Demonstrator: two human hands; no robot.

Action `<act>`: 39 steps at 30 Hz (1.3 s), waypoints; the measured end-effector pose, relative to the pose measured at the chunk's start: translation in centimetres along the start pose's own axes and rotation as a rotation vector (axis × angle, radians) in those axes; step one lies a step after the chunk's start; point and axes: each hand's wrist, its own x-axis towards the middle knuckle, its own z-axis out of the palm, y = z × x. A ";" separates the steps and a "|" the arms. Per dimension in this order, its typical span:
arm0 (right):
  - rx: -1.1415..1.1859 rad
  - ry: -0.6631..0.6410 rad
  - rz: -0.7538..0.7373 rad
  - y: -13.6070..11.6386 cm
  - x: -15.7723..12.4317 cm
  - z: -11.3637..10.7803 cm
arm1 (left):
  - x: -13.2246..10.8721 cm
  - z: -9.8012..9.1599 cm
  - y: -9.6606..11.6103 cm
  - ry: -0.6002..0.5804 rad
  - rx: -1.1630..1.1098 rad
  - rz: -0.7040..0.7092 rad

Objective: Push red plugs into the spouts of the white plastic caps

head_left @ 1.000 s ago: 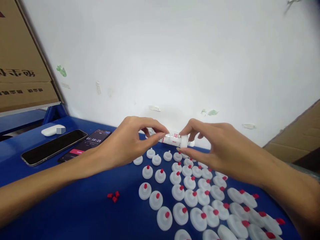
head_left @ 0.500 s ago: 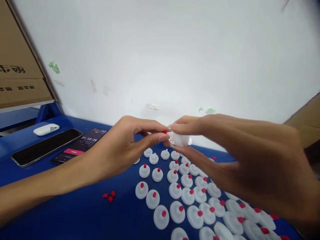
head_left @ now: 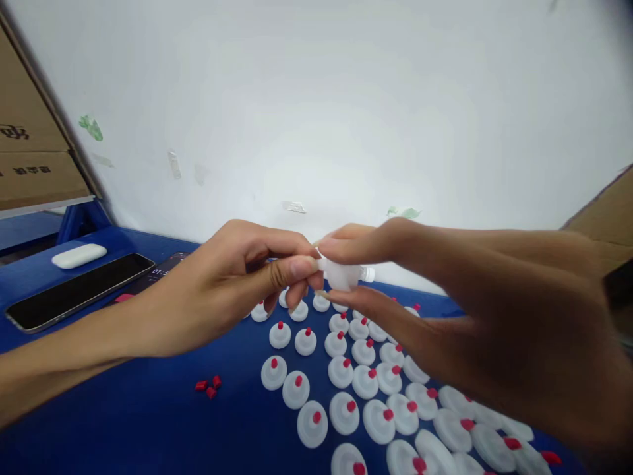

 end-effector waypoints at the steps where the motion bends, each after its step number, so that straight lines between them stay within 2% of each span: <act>1: -0.002 -0.022 0.009 0.2 0.0 0.3 | 0.1 0.0 -0.1 0.029 0.030 -0.003; 5: 0.001 -0.143 0.035 1.4 0.0 1.7 | 0.6 0.1 -0.8 0.196 0.135 0.012; 7: 0.002 -0.207 0.059 1.8 0.0 2.0 | 0.9 0.1 -1.6 0.226 0.194 0.020; 10: -0.010 -0.221 0.122 2.2 -0.1 2.0 | 1.1 0.6 -3.4 0.135 0.333 0.012; 13: 0.002 -0.243 0.118 2.5 -0.2 1.9 | 1.0 1.7 -5.5 -0.026 0.444 0.063; 16: 0.031 -0.278 0.111 2.7 -0.3 1.9 | 0.8 3.0 -6.9 -0.116 0.496 0.088; 25: 0.064 -0.300 0.078 2.2 -0.2 2.3 | 0.5 4.5 -8.8 -0.203 0.524 0.189; 29: 0.058 -0.330 0.083 2.4 -0.4 2.7 | 1.1 3.5 -8.7 -0.154 0.457 0.073; 33: 0.069 -0.456 0.154 3.1 -0.8 3.8 | 1.7 0.8 -8.1 -0.125 0.538 -0.059; 37: 0.136 -0.650 0.200 3.9 -1.4 6.1 | 1.3 -1.6 -7.9 -0.310 0.607 -0.284; 39: 0.177 -0.707 0.194 4.2 -1.7 7.4 | 0.8 -2.4 -7.9 -0.378 0.605 -0.333</act>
